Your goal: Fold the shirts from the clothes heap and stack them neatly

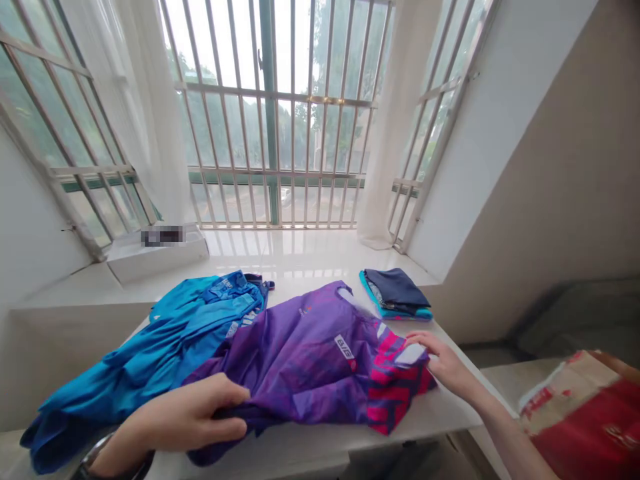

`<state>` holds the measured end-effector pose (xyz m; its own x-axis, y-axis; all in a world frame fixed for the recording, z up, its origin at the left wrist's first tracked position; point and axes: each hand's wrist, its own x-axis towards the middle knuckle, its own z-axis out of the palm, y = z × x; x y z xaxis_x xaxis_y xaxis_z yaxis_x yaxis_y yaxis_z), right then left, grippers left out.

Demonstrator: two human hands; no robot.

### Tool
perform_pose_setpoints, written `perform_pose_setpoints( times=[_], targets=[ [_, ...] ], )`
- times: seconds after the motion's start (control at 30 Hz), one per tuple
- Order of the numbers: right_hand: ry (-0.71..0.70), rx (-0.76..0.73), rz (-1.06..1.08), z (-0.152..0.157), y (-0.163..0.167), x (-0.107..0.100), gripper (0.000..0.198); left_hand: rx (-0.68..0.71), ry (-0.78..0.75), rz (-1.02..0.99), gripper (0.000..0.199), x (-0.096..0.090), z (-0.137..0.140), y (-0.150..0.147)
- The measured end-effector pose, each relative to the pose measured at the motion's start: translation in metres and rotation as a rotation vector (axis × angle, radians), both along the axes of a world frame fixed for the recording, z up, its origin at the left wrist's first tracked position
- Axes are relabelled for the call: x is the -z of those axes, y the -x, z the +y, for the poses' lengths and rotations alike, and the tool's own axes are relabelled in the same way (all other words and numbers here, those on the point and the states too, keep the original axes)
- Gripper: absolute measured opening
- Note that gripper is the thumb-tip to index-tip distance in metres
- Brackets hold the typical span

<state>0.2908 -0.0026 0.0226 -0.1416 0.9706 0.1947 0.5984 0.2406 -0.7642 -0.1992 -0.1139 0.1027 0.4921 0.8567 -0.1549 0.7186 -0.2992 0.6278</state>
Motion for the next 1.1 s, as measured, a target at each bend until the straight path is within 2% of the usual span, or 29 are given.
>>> perform_pose_setpoints(
  times=[0.1,0.17,0.27,0.33,0.4,0.53,0.63,0.7,0.77,0.83,0.9,1.0,1.1],
  targets=[
    [0.053,0.034,-0.233,-0.009,-0.006,0.023,0.039,0.268,0.196,0.008,0.022,-0.003,-0.004,-0.033],
    [0.084,0.048,-0.295,-0.010,-0.012,0.029,0.044,0.327,0.224,-0.081,0.026,-0.008,0.010,-0.049],
    [0.090,0.073,-0.268,-0.008,-0.016,0.025,0.040,0.261,0.089,-0.170,0.028,-0.007,0.043,-0.068],
    [0.083,0.050,-0.162,-0.009,-0.010,0.017,0.032,0.165,-0.037,-0.136,0.026,0.001,0.060,-0.084],
    [0.093,-0.010,-0.011,-0.013,0.006,0.008,0.024,0.140,-0.121,-0.133,0.027,0.013,0.067,-0.109],
    [0.122,-0.089,0.223,-0.032,0.068,-0.009,0.027,0.080,-0.063,-0.376,0.057,0.038,0.061,-0.172],
    [0.156,-0.311,0.365,-0.050,0.119,-0.016,0.023,-0.058,0.092,-0.651,0.058,0.060,0.063,-0.200],
    [0.237,-0.436,0.468,-0.061,0.141,-0.015,0.029,-0.232,0.265,-0.814,0.062,0.075,0.070,-0.201],
    [0.331,-0.534,0.557,-0.068,0.151,-0.009,0.039,-0.379,0.408,-0.948,0.068,0.086,0.077,-0.187],
    [0.347,-0.563,0.617,-0.066,0.150,0.001,0.042,-0.432,0.447,-1.029,0.069,0.093,0.080,-0.168],
    [0.257,-0.444,0.651,-0.055,0.141,0.014,0.037,-0.439,0.447,-1.042,0.067,0.096,0.079,-0.151],
    [0.109,-0.100,0.601,-0.028,0.126,0.031,0.029,-0.398,0.551,-1.032,0.049,0.101,0.074,-0.141],
    [0.073,0.015,0.466,-0.012,0.120,0.044,0.029,-0.385,0.636,-1.066,0.031,0.112,0.073,-0.145]
  ],
)
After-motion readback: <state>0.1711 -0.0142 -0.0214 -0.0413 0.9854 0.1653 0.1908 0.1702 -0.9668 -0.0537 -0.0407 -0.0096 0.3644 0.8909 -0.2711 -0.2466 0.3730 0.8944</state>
